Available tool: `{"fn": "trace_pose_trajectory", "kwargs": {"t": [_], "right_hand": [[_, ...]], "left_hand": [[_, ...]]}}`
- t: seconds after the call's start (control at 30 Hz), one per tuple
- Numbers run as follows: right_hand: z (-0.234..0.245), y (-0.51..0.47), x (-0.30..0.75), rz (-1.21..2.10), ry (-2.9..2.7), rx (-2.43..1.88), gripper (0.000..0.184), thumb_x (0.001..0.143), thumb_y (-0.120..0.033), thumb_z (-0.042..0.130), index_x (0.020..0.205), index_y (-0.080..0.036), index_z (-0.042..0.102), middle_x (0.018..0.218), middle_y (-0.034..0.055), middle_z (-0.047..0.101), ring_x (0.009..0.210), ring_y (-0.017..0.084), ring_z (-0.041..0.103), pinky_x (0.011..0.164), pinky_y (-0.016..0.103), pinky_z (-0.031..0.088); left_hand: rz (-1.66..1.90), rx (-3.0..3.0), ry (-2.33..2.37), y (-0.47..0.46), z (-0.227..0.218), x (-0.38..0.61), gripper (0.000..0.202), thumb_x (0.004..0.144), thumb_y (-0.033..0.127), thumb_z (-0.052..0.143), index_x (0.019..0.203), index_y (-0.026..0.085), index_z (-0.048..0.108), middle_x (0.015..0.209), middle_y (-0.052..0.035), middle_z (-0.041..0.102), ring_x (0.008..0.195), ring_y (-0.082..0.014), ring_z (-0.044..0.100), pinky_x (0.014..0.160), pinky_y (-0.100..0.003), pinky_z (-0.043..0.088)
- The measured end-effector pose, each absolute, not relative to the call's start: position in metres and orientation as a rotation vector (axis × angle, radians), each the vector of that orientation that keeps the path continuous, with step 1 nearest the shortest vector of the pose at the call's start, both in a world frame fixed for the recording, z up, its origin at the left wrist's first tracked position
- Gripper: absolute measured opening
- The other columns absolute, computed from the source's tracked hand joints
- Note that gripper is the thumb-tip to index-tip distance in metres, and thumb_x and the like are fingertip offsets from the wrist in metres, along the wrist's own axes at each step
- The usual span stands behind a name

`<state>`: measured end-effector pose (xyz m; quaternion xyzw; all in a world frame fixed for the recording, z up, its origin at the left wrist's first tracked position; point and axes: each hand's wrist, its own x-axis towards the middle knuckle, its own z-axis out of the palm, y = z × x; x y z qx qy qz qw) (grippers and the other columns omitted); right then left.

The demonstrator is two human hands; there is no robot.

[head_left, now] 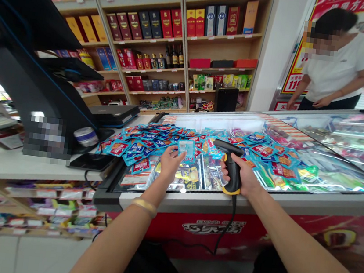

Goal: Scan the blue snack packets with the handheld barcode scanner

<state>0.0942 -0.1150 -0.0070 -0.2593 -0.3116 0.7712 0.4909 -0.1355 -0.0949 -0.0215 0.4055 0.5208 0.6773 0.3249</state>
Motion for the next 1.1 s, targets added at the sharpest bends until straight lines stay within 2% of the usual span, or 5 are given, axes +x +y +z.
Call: {"fn": "trace_pose_trajectory", "kwargs": {"t": [0.2,0.57,0.77,0.9,1.1], "right_hand": [[-0.008,-0.118,0.096,2.028,-0.825,-0.583,0.020,0.080,-0.035,0.064,0.082,-0.017,0.057,0.065,0.0019,0.056,0.048,0.009,0.047,0.037,0.017,0.040],[-0.007,-0.118,0.094,2.041,-0.852,-0.598,0.020,0.079,-0.036,0.065,0.079,-0.018,0.057,0.063,0.0015,0.055,0.048,0.010,0.047,0.037,0.017,0.040],[-0.005,-0.120,0.093,2.037,-0.822,-0.587,0.018,0.082,-0.035,0.063,0.081,-0.018,0.057,0.065,0.0012,0.055,0.048,0.009,0.046,0.037,0.017,0.040],[-0.002,-0.119,0.101,1.948,-0.750,-0.552,0.020,0.082,-0.037,0.062,0.082,-0.017,0.057,0.066,0.0010,0.053,0.049,0.009,0.046,0.037,0.015,0.039],[0.003,-0.114,0.154,1.718,-0.646,-0.549,0.019,0.082,-0.037,0.060,0.084,-0.018,0.057,0.066,0.0013,0.052,0.050,0.009,0.045,0.037,0.016,0.039]], "left_hand": [[1.798,1.122,1.426,-0.092,-0.027,-0.138,0.039,0.053,0.030,0.081,0.087,0.012,0.072,0.092,-0.0086,0.074,0.093,-0.0248,0.068,0.088,-0.037,0.052],[1.737,1.208,1.484,-0.093,-0.027,-0.138,0.034,0.058,0.029,0.078,0.088,0.015,0.075,0.089,-0.0045,0.076,0.088,-0.0224,0.067,0.083,-0.034,0.053],[1.778,1.179,1.554,-0.092,-0.027,-0.140,0.032,0.060,0.025,0.080,0.089,0.013,0.076,0.095,-0.0092,0.075,0.094,-0.0254,0.069,0.089,-0.038,0.053],[1.798,1.633,1.548,-0.097,-0.022,-0.132,0.019,0.074,0.023,0.068,0.091,0.018,0.076,0.096,-0.0074,0.075,0.094,-0.0231,0.070,0.092,-0.038,0.053],[1.321,2.477,1.105,-0.096,-0.014,-0.064,0.032,0.092,0.018,0.047,0.111,0.027,0.071,0.120,-0.0056,0.070,0.113,-0.0176,0.064,0.102,-0.035,0.049]]}}
